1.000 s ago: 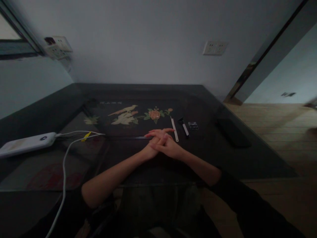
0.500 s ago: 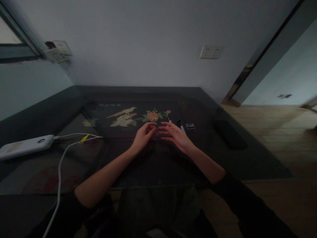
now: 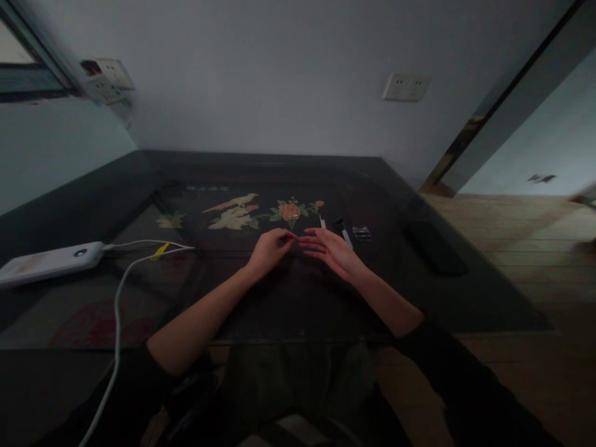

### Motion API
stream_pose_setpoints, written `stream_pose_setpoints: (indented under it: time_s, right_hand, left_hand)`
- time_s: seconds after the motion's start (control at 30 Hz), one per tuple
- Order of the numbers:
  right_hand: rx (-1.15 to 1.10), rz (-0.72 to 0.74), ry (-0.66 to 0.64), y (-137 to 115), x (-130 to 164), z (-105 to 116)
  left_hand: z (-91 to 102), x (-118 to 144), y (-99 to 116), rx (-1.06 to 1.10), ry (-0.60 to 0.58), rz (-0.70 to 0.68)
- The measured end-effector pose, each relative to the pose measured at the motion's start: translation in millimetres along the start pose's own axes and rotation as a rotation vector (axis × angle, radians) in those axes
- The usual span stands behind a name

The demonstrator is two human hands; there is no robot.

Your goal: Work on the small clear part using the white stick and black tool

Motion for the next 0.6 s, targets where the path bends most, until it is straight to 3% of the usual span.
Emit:
stream_pose_setpoints:
  time_s: [0.6]
  right_hand:
    - [0.153,0.010,-0.078,3.2,0.0,-0.5]
  left_hand:
    - [0.7,3.0,8.8,-0.296,-0.170,-0.128]
Point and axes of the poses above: each hand's wrist, its own x-axis away from the middle knuckle, its own z-axis out of the back of the hand, y = z × x, the point moved 3 cm from there along -x, towards the middle knuckle, and after that the axes turned 12 degrees about x, right-handed, at the moved point
